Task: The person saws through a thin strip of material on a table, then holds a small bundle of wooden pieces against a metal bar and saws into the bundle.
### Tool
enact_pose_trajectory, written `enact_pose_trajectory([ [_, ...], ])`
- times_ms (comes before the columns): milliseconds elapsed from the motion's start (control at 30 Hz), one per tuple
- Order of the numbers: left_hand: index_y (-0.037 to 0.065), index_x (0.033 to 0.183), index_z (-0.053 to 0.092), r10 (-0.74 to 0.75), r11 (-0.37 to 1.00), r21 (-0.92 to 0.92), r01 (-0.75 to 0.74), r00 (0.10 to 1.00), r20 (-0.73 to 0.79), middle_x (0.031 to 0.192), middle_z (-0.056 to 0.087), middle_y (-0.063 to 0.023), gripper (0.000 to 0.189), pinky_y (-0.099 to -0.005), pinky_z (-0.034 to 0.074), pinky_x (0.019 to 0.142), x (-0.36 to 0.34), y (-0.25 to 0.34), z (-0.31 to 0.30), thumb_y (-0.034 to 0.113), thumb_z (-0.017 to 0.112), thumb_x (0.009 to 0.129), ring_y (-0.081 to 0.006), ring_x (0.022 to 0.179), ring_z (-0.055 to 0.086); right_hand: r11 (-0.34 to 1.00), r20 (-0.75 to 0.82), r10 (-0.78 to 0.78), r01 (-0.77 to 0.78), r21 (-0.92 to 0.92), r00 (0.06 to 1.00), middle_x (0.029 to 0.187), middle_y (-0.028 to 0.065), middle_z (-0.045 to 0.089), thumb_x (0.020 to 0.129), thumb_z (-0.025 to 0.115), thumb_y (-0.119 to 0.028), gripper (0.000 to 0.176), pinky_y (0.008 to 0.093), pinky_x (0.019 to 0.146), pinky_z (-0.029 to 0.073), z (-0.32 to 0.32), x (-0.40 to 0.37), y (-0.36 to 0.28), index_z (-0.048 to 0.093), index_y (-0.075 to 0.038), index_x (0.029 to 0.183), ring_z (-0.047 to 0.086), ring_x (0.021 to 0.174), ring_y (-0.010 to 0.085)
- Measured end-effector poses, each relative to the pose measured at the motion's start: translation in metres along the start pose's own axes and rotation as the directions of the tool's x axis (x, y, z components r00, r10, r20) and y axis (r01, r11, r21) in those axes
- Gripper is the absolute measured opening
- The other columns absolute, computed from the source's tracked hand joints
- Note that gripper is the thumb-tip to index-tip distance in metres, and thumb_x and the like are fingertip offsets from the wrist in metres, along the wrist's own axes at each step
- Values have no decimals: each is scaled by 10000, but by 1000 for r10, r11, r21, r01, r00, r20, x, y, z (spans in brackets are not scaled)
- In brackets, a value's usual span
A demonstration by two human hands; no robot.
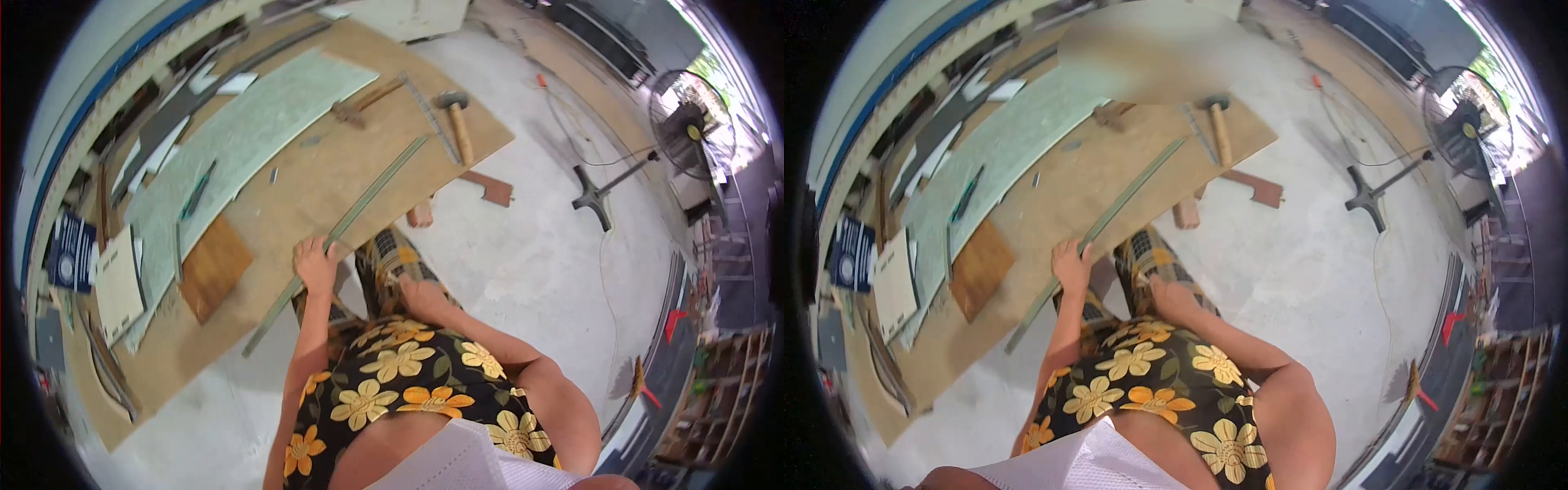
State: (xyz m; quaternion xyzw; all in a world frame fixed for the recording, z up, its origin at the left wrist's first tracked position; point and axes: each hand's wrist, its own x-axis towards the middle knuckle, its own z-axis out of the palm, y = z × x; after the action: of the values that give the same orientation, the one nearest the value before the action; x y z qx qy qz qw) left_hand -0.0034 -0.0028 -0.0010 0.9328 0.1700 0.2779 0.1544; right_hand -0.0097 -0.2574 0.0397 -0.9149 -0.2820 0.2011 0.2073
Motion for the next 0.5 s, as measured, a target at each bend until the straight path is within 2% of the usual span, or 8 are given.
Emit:
enact_pose_trajectory([
  [67,89,987,666,37,999,-24,-37,999,6,969,595,-117,244,-467,462,851,0,-2,1,203,746,787,-354,993,556,995,-129,-83,90,47,988,669,273,611,929,512,-194,241,532,534,476,17,1,18,417,4,1026,623,624,457],
  [167,89,993,669,53,998,-15,-53,999,-7,986,600,-121,243,-469,467,858,0,0,-2,203,747,793,-358,1003,557,970,-177,-43,84,229,983,690,303,598,957,473,-225,265,562,570,463,24,4,25,408,15,1049,605,659,495],
  [267,84,1002,670,59,998,-10,-59,998,-12,1015,609,-127,242,-475,472,855,-2,-4,1,194,745,800,-362,1012,558,952,-203,65,1,308,977,694,309,588,981,434,-249,286,578,596,450,32,9,24,394,19,1074,582,697,531],
  [300,81,1000,670,62,998,-1,-62,998,-18,1020,611,-125,238,-477,474,854,-4,-7,3,194,742,804,-361,1014,559,930,-205,98,-17,368,974,756,320,589,1001,395,-269,298,582,646,434,36,9,25,389,17,1082,565,745,545],
  [400,75,1000,669,58,998,12,-58,998,-16,1032,617,-122,230,-479,476,856,-2,-4,8,197,734,816,-358,1021,560,858,-282,130,35,512,950,822,325,585,1012,372,-272,301,569,677,425,41,3,32,402,15,1098,556,766,535],
  [433,73,1002,668,52,999,15,-52,999,0,1031,618,-121,230,-477,476,860,-2,-4,4,201,730,821,-356,1024,559,839,-389,122,114,533,913,863,324,575,1020,351,-270,301,569,696,414,44,1,33,405,4,1133,547,762,523],
  [500,71,1009,667,53,998,14,-54,998,14,1030,621,-118,232,-474,474,863,-2,-2,3,207,723,829,-354,1028,558,825,-490,131,179,535,862,823,312,577,1019,357,-265,299,562,679,422,47,5,37,396,-3,1159,550,733,515],
])
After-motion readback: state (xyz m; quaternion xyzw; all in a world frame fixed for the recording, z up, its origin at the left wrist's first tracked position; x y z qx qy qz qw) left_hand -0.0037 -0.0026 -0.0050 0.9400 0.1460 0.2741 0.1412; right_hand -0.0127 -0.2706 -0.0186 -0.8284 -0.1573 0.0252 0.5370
